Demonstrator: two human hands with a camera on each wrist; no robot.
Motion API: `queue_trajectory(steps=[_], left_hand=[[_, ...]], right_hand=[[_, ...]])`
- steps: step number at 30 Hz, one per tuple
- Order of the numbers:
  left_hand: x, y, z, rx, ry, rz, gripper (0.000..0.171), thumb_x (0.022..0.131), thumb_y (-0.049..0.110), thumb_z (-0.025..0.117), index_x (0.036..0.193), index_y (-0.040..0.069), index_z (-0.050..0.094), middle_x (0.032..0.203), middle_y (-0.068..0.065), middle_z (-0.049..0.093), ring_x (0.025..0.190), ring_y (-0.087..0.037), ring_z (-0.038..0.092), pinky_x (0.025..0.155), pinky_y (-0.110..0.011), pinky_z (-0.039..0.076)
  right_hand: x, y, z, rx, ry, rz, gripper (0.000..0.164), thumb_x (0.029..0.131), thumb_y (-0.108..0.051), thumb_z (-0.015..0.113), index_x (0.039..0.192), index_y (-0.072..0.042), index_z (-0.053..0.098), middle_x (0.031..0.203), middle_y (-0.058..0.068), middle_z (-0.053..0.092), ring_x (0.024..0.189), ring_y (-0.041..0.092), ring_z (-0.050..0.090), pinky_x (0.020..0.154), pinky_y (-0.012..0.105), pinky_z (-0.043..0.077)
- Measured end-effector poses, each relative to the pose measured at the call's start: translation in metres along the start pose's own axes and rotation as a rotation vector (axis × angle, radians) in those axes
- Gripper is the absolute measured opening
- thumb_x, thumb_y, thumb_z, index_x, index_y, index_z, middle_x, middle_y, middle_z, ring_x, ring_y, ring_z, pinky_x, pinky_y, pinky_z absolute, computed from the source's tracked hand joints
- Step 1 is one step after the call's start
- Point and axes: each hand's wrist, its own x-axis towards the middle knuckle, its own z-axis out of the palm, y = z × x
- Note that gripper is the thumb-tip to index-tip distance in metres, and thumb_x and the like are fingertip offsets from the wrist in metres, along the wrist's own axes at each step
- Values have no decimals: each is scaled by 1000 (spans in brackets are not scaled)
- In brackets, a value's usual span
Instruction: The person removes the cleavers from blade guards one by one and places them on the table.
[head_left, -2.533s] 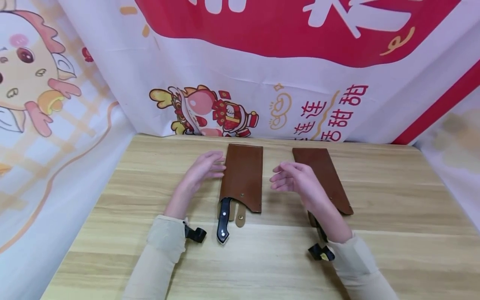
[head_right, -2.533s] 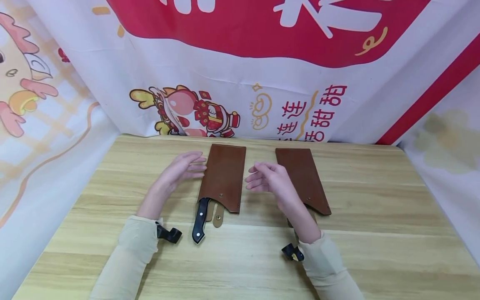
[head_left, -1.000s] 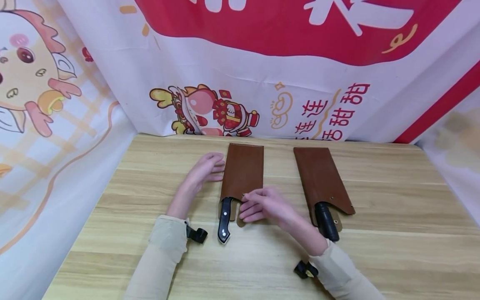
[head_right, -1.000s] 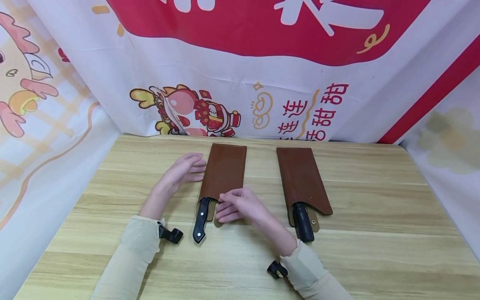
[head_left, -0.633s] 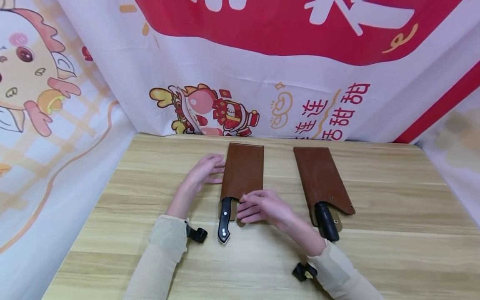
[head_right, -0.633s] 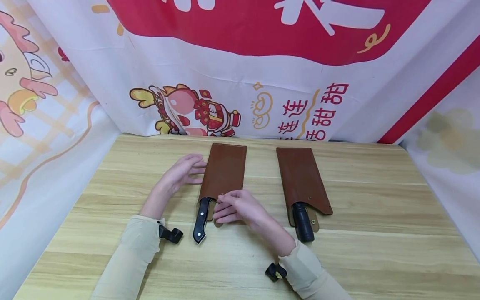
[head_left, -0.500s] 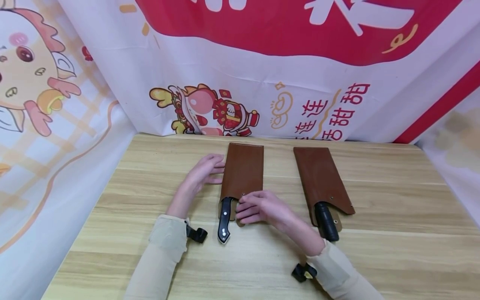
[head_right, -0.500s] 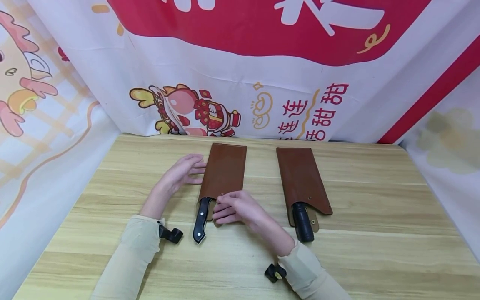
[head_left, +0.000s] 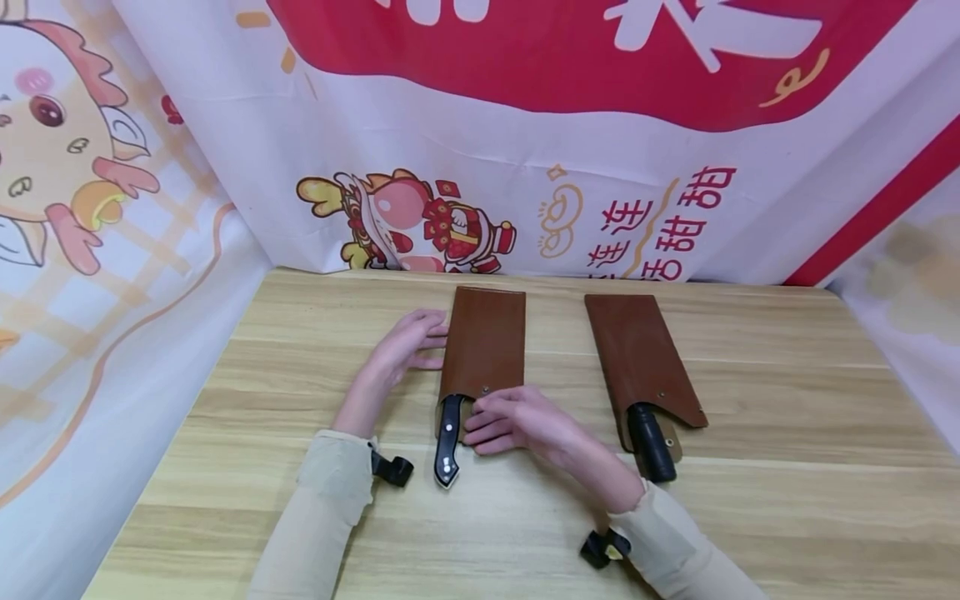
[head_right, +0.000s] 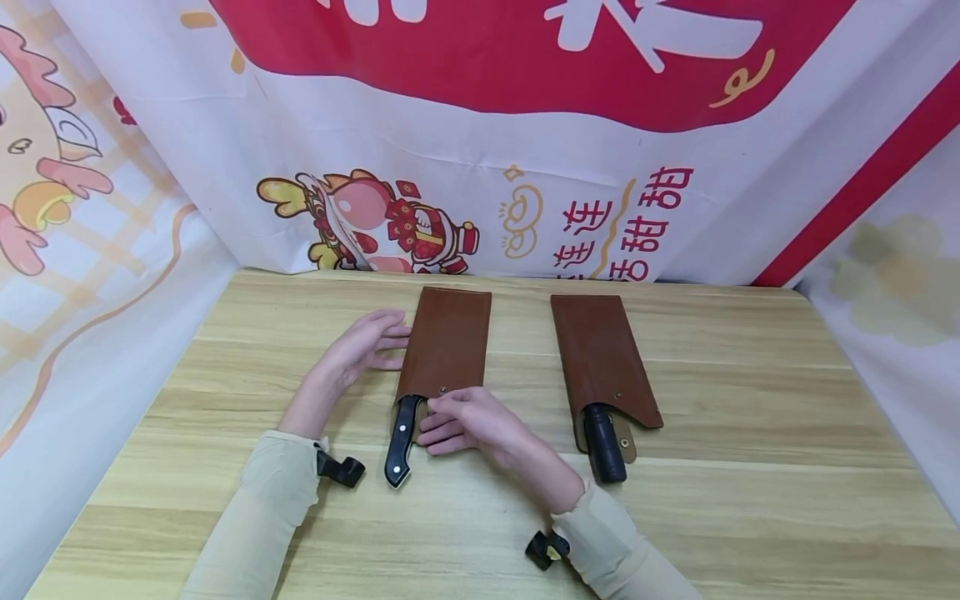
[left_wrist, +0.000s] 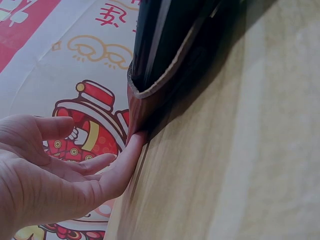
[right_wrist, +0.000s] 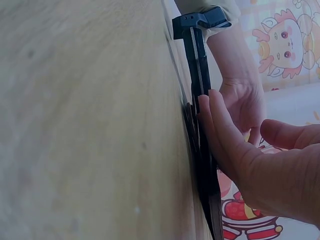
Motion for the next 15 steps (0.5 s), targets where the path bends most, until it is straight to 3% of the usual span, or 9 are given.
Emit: queue_trajectory(steps=[15], left_hand=[[0,-1,0,4,-3,-3,59,111,33,45,157,-2,32,154,-27,44,137,-42,49,100,-49,55]], right_hand=[[1,2,2,64,-45,20,43,109,-12,49,137,21,47,125,37,63,119,45,65,100,49,54]])
